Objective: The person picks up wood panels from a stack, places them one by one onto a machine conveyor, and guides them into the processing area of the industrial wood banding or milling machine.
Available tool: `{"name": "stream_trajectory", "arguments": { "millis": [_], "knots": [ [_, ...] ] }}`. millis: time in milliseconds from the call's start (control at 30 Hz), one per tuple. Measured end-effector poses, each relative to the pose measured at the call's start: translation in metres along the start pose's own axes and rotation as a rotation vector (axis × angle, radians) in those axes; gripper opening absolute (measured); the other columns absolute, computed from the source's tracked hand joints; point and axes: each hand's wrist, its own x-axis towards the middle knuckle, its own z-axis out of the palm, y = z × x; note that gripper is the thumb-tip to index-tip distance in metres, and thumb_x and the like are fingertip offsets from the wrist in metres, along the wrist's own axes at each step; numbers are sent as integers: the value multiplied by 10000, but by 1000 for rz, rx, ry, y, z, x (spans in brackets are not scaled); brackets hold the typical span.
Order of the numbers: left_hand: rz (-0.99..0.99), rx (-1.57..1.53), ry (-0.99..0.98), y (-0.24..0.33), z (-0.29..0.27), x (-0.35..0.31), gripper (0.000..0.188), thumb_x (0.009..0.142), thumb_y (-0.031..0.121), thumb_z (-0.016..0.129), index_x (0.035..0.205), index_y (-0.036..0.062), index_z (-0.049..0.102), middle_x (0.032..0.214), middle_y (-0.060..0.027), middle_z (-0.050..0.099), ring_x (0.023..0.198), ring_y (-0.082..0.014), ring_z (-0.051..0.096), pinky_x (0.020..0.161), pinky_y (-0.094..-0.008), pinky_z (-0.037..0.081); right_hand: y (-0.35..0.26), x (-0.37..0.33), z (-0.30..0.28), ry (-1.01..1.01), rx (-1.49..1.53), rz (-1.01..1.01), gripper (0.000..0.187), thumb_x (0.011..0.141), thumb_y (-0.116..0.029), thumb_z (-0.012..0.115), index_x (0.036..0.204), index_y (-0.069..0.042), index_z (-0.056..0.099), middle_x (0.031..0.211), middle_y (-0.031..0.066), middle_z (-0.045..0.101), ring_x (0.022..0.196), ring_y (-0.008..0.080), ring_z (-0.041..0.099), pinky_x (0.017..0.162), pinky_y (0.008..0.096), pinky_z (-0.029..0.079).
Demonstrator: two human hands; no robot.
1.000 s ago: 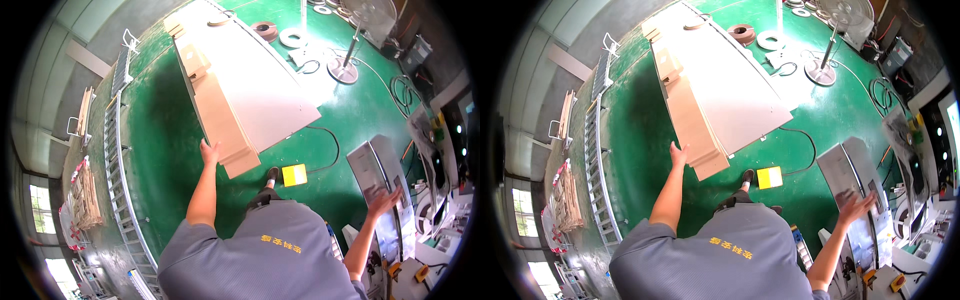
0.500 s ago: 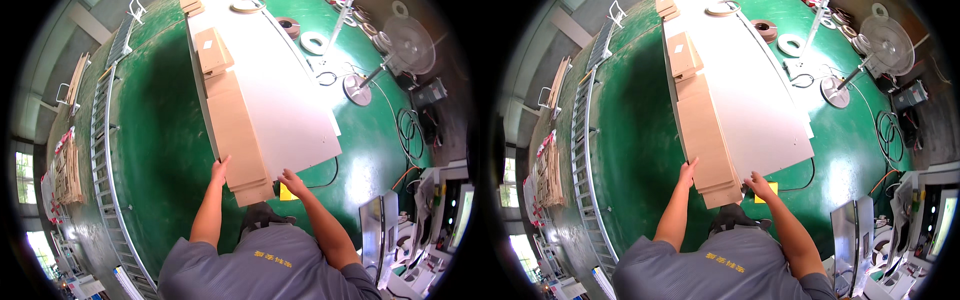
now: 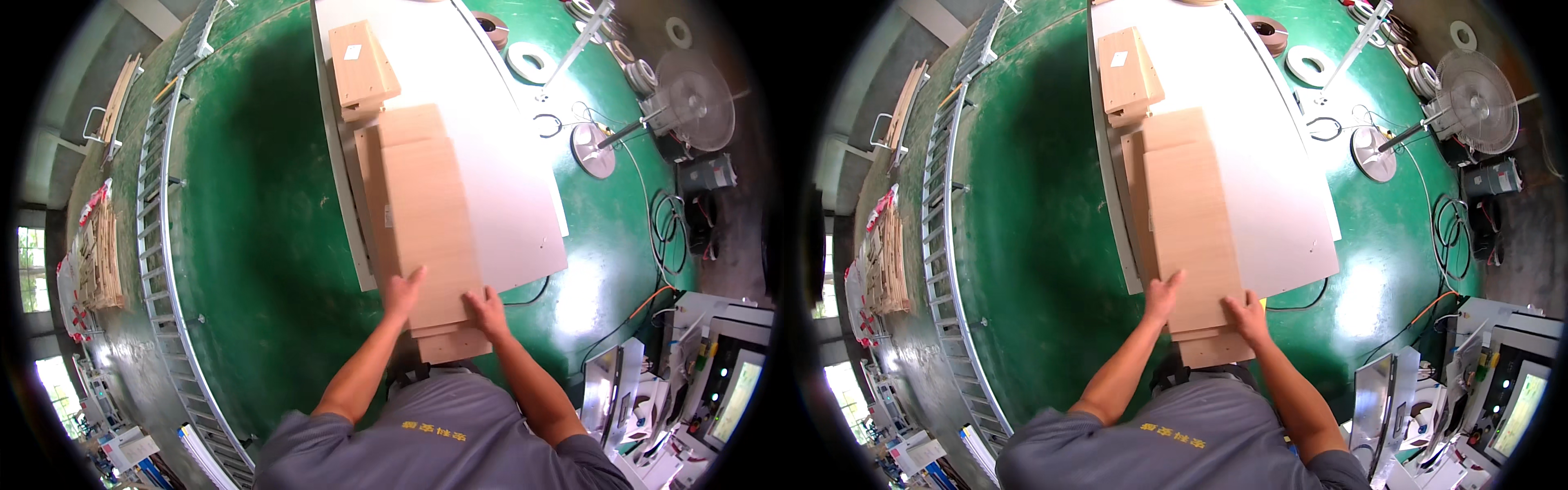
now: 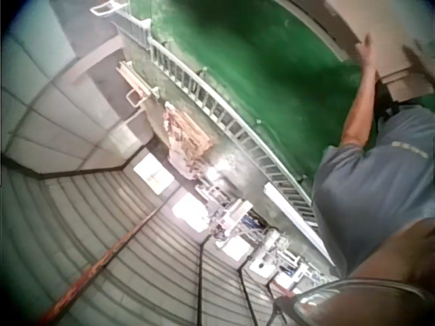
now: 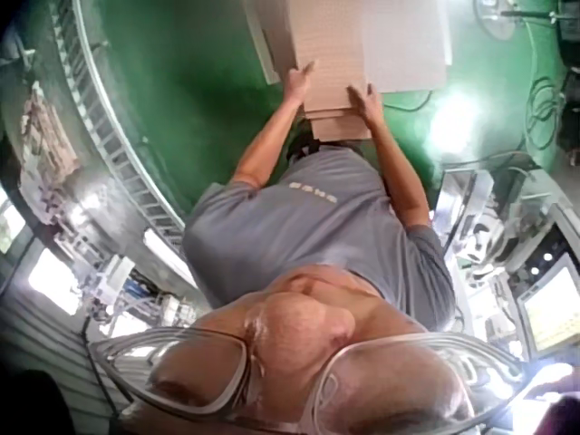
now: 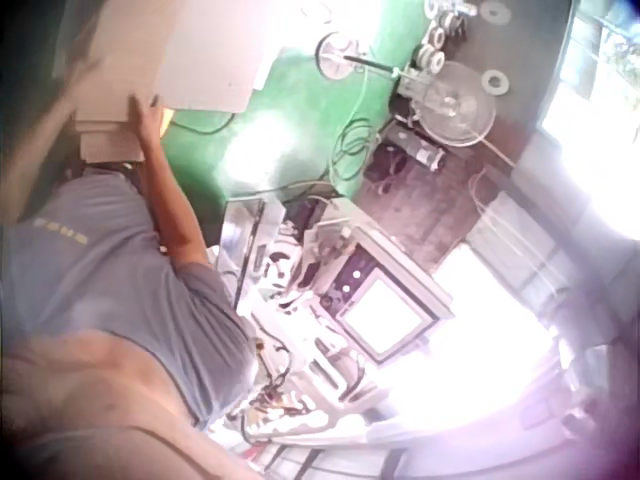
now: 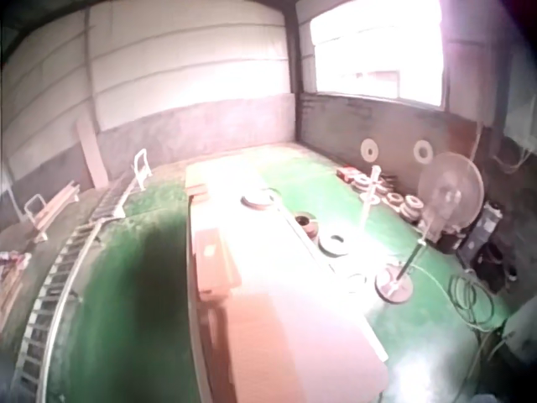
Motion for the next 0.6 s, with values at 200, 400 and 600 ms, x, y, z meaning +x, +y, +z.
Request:
{"name": "stream_trajectory", "arguments": {
  "millis": [200,400,600],
  "knots": [
    [250,-295,-90,54,124,33,594,790,543,651,780,-51,648,671,-239,629,668,-292,652,629,-398,484,-24,37,-115,190,-284,-41,623,816,-427,670,1136,97,566,1048,191,643,935,232,606,816,353,473],
    [65,-82,-168,120,189,66,616,768,496,682,920,-96,604,878,-274,653,858,-421,635,723,-465,495,-47,94,-189,167,-14,73,583,842,-475,642,1073,60,630,962,118,661,839,175,619,744,305,493],
    [421,297,4,102,116,59,763,700,301,746,1292,-14,382,1324,-243,415,1251,-383,380,1043,-469,319,-1,125,-201,375,-631,-60,541,904,-371,573,1220,65,529,1161,235,581,1096,295,556,943,353,419]
  ]
}}
